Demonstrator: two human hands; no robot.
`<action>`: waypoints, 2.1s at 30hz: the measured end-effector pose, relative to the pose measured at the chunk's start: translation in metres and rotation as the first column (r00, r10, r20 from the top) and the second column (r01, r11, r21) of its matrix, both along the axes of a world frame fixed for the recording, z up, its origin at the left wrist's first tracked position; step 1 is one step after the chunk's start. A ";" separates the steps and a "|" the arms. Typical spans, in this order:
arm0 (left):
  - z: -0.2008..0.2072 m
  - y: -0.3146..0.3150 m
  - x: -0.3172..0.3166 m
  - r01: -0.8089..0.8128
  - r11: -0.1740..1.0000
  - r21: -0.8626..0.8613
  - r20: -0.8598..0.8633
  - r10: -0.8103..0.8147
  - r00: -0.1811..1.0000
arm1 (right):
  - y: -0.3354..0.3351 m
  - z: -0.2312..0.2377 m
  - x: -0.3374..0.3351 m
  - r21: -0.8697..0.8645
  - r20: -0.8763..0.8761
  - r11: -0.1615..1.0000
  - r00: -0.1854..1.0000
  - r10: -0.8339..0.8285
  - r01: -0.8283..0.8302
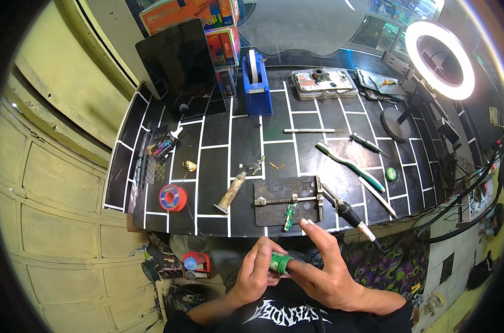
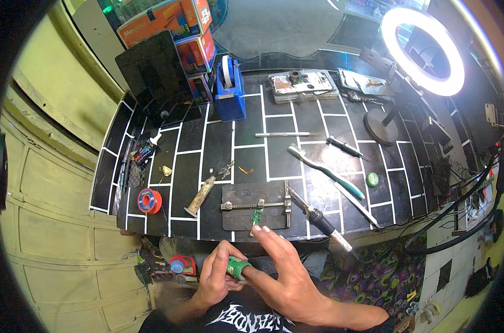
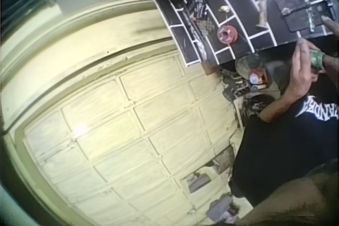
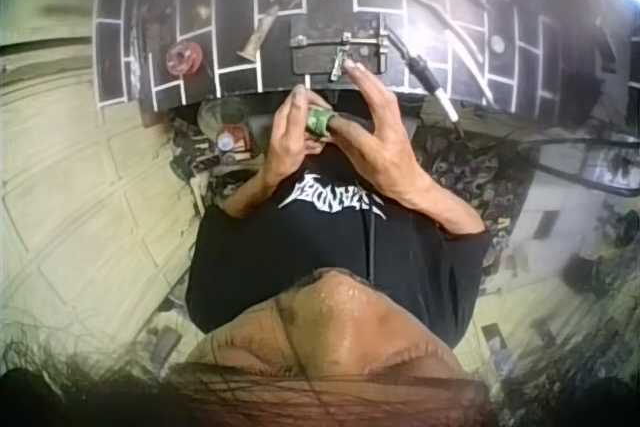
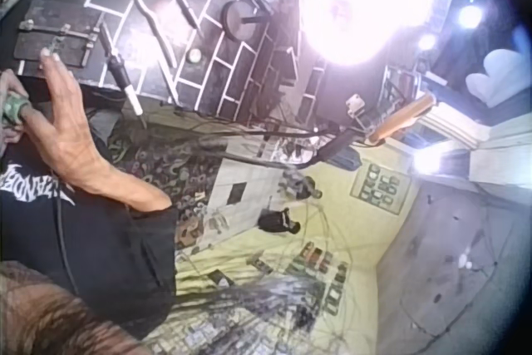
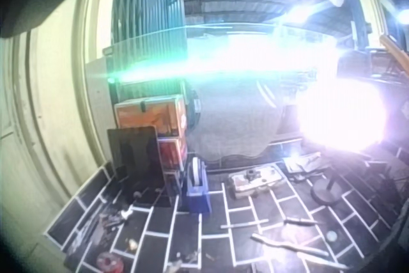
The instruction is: The person solders a small green circuit board using a soldering iron and solder wire, then cleans the board with a toothbrush. The person repeats the soldering and cleaning steps multiple times on the same board.
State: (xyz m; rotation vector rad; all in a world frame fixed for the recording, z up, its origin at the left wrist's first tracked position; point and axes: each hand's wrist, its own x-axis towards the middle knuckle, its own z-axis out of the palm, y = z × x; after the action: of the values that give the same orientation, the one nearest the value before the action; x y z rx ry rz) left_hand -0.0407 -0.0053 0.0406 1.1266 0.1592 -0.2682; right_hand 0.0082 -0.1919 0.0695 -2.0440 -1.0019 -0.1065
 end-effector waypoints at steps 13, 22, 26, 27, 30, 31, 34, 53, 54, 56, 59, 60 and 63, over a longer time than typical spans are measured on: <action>0.007 0.008 0.006 0.102 0.991 0.091 -0.011 -0.102 0.995 | -0.004 -0.009 0.004 0.028 0.058 0.999 0.998 0.021 -0.023; 0.002 0.009 0.008 0.139 0.978 -0.153 -0.119 -0.158 0.980 | -0.001 -0.006 0.009 0.340 -0.361 0.939 0.929 0.084 0.047; 0.001 0.000 0.010 0.086 0.946 -0.311 -0.215 -0.159 0.964 | -0.001 -0.004 0.010 0.168 -0.276 0.981 0.960 -0.052 0.102; 0.002 -0.002 0.011 0.083 0.943 -0.322 -0.230 -0.163 0.959 | -0.001 0.001 0.010 0.126 -0.274 0.986 0.959 -0.069 0.107; 0.003 -0.004 0.014 0.076 0.930 -0.361 -0.233 -0.168 0.958 | 0.000 0.008 0.012 0.085 -0.264 0.990 0.960 -0.091 0.117; 0.003 -0.005 0.014 0.073 0.925 -0.373 -0.227 -0.168 0.959 | 0.001 0.009 0.013 0.087 -0.261 0.989 0.961 -0.093 0.119; 0.003 -0.009 0.016 0.066 0.946 -0.318 -0.201 -0.135 0.970 | -0.001 0.003 0.012 0.090 -0.181 0.992 0.981 -0.071 0.088; -0.003 -0.014 0.017 0.017 0.874 -0.486 -0.279 -0.174 0.945 | -0.002 0.005 0.013 0.075 -0.117 0.993 0.990 -0.077 0.086; -0.002 -0.014 0.018 0.016 0.871 -0.491 -0.292 -0.182 0.939 | -0.002 0.006 0.015 0.061 -0.107 0.995 0.992 -0.071 0.078; 0.000 -0.014 0.018 0.018 0.860 -0.511 -0.308 -0.202 0.930 | -0.003 0.005 0.014 0.054 -0.135 0.996 0.989 -0.062 0.070; 0.001 -0.014 0.018 0.026 0.834 -0.552 -0.307 -0.233 0.923 | -0.003 0.001 0.014 0.084 -0.223 0.993 0.973 -0.063 0.083; 0.000 -0.014 0.018 0.030 0.824 -0.566 -0.306 -0.244 0.920 | -0.001 0.001 0.014 0.099 -0.239 0.990 0.969 -0.070 0.096; -0.004 -0.012 0.018 0.049 0.793 -0.607 -0.289 -0.278 0.916 | 0.000 0.005 0.016 0.117 -0.269 0.989 0.961 -0.056 0.091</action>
State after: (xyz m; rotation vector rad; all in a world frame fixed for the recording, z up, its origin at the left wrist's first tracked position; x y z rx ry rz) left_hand -0.0222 -0.0170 0.0362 0.4512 0.2839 -0.6433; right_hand 0.0242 -0.1915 0.0746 -1.9172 -0.7336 0.0616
